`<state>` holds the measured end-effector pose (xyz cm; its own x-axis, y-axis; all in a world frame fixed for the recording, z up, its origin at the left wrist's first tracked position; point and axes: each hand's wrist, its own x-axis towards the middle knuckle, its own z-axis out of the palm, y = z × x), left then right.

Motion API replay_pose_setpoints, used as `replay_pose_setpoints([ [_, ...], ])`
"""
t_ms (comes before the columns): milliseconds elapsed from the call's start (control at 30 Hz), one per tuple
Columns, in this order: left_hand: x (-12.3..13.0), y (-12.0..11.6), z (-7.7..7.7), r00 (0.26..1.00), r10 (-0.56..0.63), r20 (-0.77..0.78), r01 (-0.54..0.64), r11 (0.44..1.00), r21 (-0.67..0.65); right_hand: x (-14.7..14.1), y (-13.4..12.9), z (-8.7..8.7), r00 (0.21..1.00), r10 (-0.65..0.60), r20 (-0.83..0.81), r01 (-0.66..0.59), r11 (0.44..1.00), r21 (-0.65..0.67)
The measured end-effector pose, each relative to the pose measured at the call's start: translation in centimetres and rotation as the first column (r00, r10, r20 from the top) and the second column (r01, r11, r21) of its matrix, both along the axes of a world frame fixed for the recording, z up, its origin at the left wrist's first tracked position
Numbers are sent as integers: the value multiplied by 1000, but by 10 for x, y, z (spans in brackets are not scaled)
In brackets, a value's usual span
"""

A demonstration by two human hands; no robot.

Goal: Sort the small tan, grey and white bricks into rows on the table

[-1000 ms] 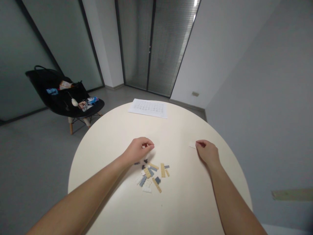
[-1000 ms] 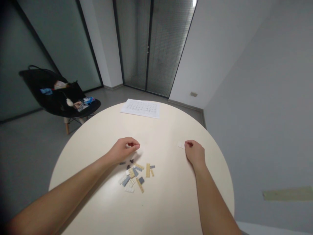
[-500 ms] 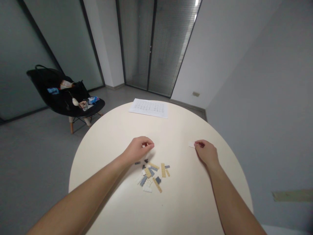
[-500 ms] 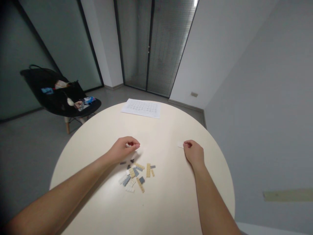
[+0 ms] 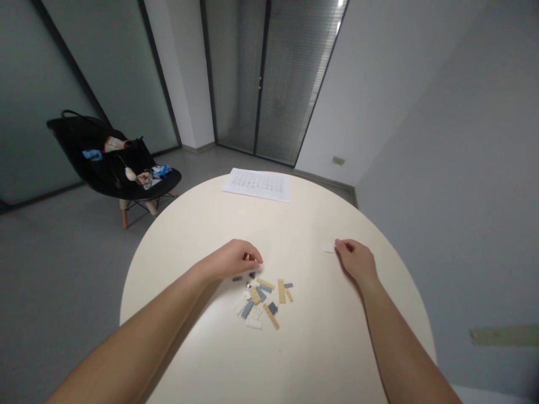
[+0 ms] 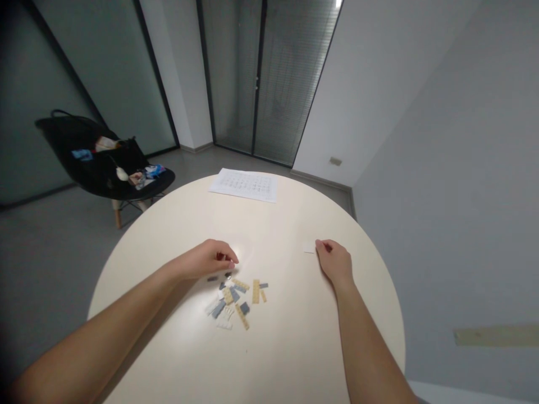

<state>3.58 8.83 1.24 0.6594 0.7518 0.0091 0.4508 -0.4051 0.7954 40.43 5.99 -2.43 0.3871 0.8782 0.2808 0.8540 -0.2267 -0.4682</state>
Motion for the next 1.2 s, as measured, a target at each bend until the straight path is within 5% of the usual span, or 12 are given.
replay_pose_setpoints([
  [133, 7, -7, 3, 987, -158, 11, 158, 987, 4, -1, -1, 2, 1000, 2, 8, -2, 1000, -4],
  [267, 22, -18, 4, 961, -273, -40, 275, 949, 154, -5, -2, 4, 1000, -2, 7, 2, 1000, 5],
  [433, 39, -34, 1, 959, -187, -212, 250, 910, 329, -9, -4, 6, 1000, 4, 4, -4, 1000, 13],
  [633, 48, -39, -6, 957, -114, -265, 206, 914, 350, -11, -5, 7, 1000, 10, 11, -10, 1000, 18],
  [933, 45, -39, -9, 991, -19, -136, 49, 974, 219, -13, -6, 7, 997, -27, -70, 35, 992, 120],
  [1067, 45, -36, -14, 998, 30, 63, -29, 999, -22, -25, -10, 14, 993, 13, -119, 10, 981, 191],
  [1200, 45, -29, -17, 955, 162, 247, -103, 966, -236, -49, -19, 26, 976, 152, -157, -113, 966, 233],
])
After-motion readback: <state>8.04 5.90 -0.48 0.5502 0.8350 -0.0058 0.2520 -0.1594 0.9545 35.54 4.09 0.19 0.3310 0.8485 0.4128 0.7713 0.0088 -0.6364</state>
